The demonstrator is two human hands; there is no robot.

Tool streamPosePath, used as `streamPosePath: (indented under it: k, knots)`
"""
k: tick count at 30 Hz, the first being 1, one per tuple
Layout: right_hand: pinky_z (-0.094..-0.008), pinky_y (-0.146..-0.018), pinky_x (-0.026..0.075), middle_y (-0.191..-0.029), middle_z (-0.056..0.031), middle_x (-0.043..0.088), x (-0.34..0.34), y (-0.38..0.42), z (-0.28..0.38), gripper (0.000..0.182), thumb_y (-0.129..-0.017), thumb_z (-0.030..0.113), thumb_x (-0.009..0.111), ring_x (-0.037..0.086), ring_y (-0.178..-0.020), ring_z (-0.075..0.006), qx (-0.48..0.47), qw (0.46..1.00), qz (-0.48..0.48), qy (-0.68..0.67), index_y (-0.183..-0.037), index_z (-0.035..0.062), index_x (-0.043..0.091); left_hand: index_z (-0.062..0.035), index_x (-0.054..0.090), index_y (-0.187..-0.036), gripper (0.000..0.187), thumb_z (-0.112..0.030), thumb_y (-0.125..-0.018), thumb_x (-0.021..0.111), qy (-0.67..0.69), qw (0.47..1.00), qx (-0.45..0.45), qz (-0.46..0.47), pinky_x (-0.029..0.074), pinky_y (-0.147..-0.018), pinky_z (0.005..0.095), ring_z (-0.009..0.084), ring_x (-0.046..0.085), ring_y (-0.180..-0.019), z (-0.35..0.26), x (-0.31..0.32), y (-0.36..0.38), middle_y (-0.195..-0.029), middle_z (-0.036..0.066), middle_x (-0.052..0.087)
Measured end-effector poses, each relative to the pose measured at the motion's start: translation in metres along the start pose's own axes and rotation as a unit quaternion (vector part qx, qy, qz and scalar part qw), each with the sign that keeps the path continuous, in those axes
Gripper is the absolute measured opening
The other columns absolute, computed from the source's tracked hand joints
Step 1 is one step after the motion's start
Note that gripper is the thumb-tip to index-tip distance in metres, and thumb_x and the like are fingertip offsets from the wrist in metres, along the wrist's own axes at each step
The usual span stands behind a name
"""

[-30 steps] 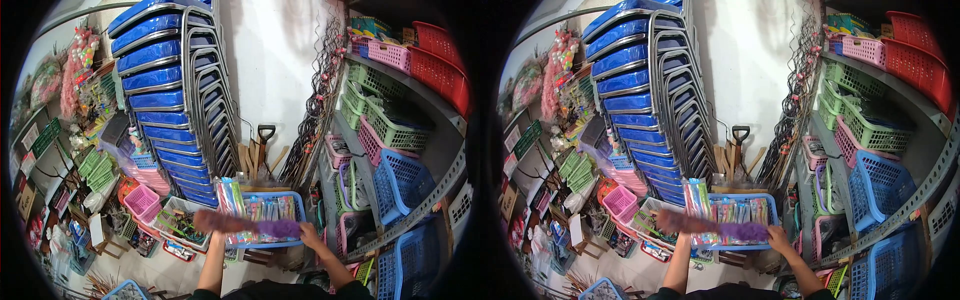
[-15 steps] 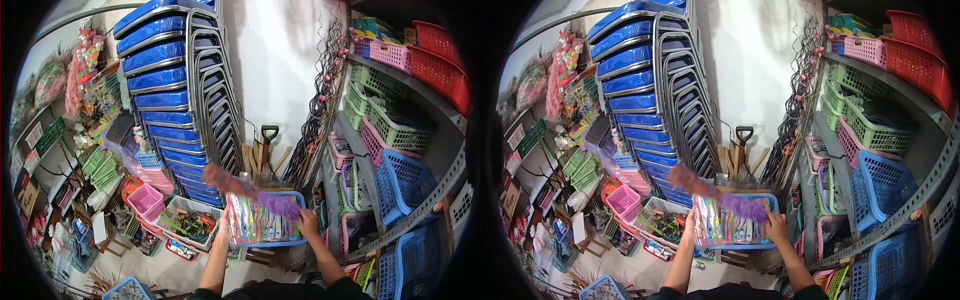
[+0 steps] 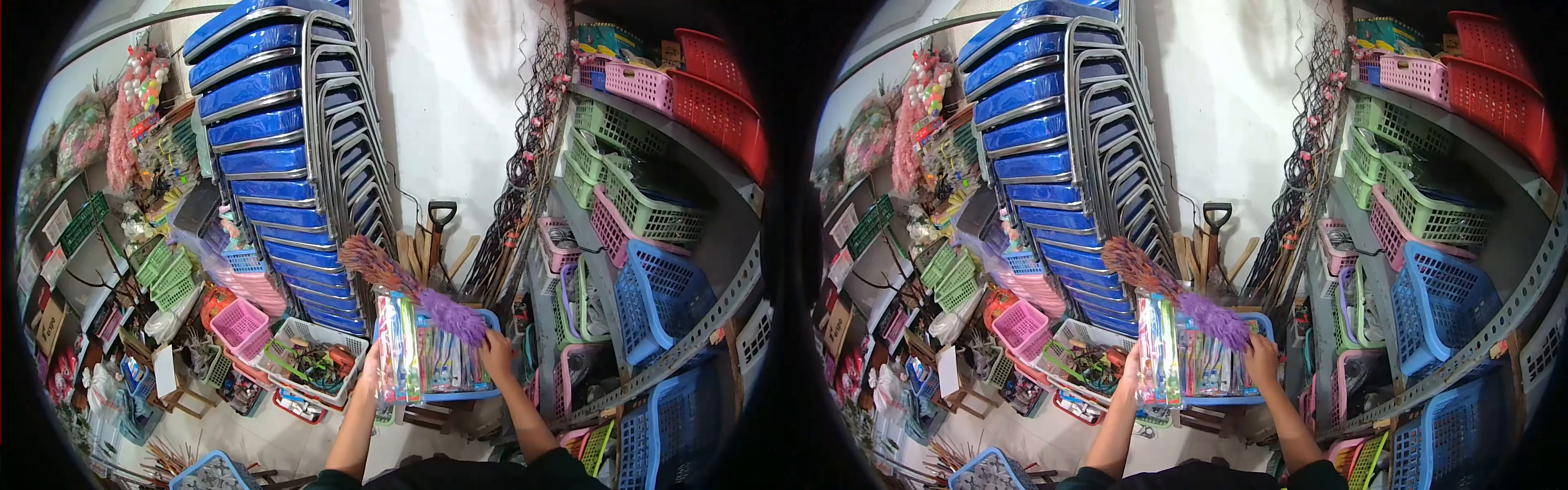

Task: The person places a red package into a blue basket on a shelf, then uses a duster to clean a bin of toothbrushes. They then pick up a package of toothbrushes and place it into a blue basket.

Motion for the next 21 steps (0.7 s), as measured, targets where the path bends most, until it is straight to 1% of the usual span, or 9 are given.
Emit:
streamPosePath:
  k: [3, 6, 8, 9, 10, 12, 13, 14, 21]
  knots:
    - [-0.0426, -0.074, 0.040, -0.092, -0.0144, 0.059, -0.006, 0.025, -0.010, 0.024, -0.073, 0.005, 0.059, 0.054, -0.087, -0.0326, -0.040, 0.996, 0.074, -0.002, -0.097, 0.0018, 0.061, -0.0163, 0.063, -0.080, 0.035, -0.047, -0.089, 0.048, -0.024, 0.999, 0.038, -0.009, 0.030, -0.030, 0.0236, 0.0093, 0.042, -0.035, -0.011, 0.004, 0.010, -0.057, -0.004, 0.056]
    - [-0.0417, -0.074, 0.040, -0.091, -0.0146, 0.059, -0.016, 0.065, -0.024, 0.025, -0.072, 0.004, 0.059, 0.055, -0.086, -0.0330, -0.177, 0.972, 0.154, 0.000, -0.097, 0.0011, 0.061, -0.0071, 0.058, -0.114, 0.043, -0.042, -0.094, 0.042, 0.114, 0.980, 0.142, 0.075, 0.052, -0.073, 0.0367, 0.0219, 0.063, -0.083, -0.020, -0.006, 0.007, -0.106, 0.009, 0.064]
    - [-0.0412, -0.073, 0.040, -0.091, -0.0148, 0.059, -0.028, 0.066, -0.006, 0.022, -0.072, 0.004, 0.059, 0.056, -0.087, -0.0327, -0.186, 0.965, 0.182, 0.029, -0.094, 0.0013, 0.060, -0.0072, 0.057, -0.118, 0.046, -0.043, -0.094, 0.041, 0.098, 0.976, 0.028, 0.193, 0.052, -0.076, 0.0353, 0.0213, 0.063, -0.084, -0.028, -0.008, 0.016, -0.109, 0.008, 0.063]
    - [-0.0406, -0.073, 0.040, -0.091, -0.0150, 0.059, -0.031, 0.067, 0.001, 0.020, -0.071, 0.003, 0.059, 0.056, -0.087, -0.0325, -0.192, 0.957, 0.208, 0.056, -0.091, 0.0015, 0.060, -0.0080, 0.058, -0.117, 0.046, -0.044, -0.093, 0.042, 0.089, 0.982, 0.035, 0.166, 0.051, -0.077, 0.0346, 0.0212, 0.063, -0.085, -0.026, -0.001, 0.020, -0.106, 0.008, 0.065]
    - [-0.0406, -0.073, 0.040, -0.091, -0.0150, 0.059, -0.026, 0.066, 0.000, 0.020, -0.071, 0.003, 0.059, 0.056, -0.087, -0.0325, -0.190, 0.958, 0.209, 0.057, -0.091, 0.0015, 0.060, -0.0070, 0.062, -0.105, 0.045, -0.045, -0.093, 0.042, 0.056, 0.989, 0.018, 0.133, 0.053, -0.056, 0.0361, 0.0201, 0.063, -0.065, -0.026, 0.007, 0.024, -0.089, 0.007, 0.068]
    - [-0.0480, -0.077, 0.043, -0.089, -0.0211, 0.058, -0.006, 0.056, -0.012, 0.025, -0.073, 0.004, 0.058, 0.055, -0.088, -0.0389, -0.089, 0.979, 0.180, 0.043, -0.097, -0.0016, 0.058, -0.0085, 0.063, -0.103, 0.045, -0.047, -0.091, 0.044, -0.084, 0.962, 0.037, 0.257, 0.051, -0.052, 0.0359, 0.0198, 0.060, -0.059, -0.009, -0.076, -0.032, -0.084, 0.006, 0.067]
    - [-0.0480, -0.077, 0.043, -0.089, -0.0211, 0.058, 0.008, 0.051, -0.018, 0.025, -0.073, 0.004, 0.058, 0.055, -0.088, -0.0389, -0.088, 0.979, 0.178, 0.043, -0.097, -0.0016, 0.058, -0.0098, 0.064, -0.100, 0.043, -0.048, -0.089, 0.046, -0.034, 0.997, -0.052, 0.049, 0.049, -0.049, 0.0357, 0.0191, 0.058, -0.056, 0.000, -0.078, -0.038, -0.079, 0.004, 0.064]
    - [-0.0480, -0.075, 0.043, -0.088, -0.0216, 0.059, 0.024, 0.045, -0.026, 0.025, -0.075, 0.006, 0.059, 0.056, -0.087, -0.0400, -0.028, 0.988, 0.149, 0.020, -0.098, -0.0009, 0.057, -0.0101, 0.063, -0.101, 0.042, -0.046, -0.089, 0.046, -0.074, 0.997, -0.010, -0.005, 0.048, -0.050, 0.0343, 0.0186, 0.059, -0.060, -0.009, 0.002, 0.019, -0.080, 0.004, 0.065]
    - [-0.0474, -0.068, 0.047, -0.081, -0.0200, 0.060, 0.095, 0.044, -0.031, 0.019, -0.083, 0.017, 0.058, 0.059, -0.078, -0.0394, 0.107, 0.979, 0.151, 0.085, -0.090, -0.0004, 0.055, -0.0071, 0.058, -0.113, 0.048, -0.046, -0.091, 0.041, 0.003, 1.000, 0.011, 0.016, 0.054, -0.062, 0.0366, 0.0201, 0.064, -0.072, 0.015, -0.021, -0.005, -0.094, 0.007, 0.066]
Point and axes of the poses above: each hand's wrist, its own y-axis away from the middle knuckle, its own x-axis out of the palm, z = x × y, the point moved 1 cm from there along -y, towards the middle knuckle
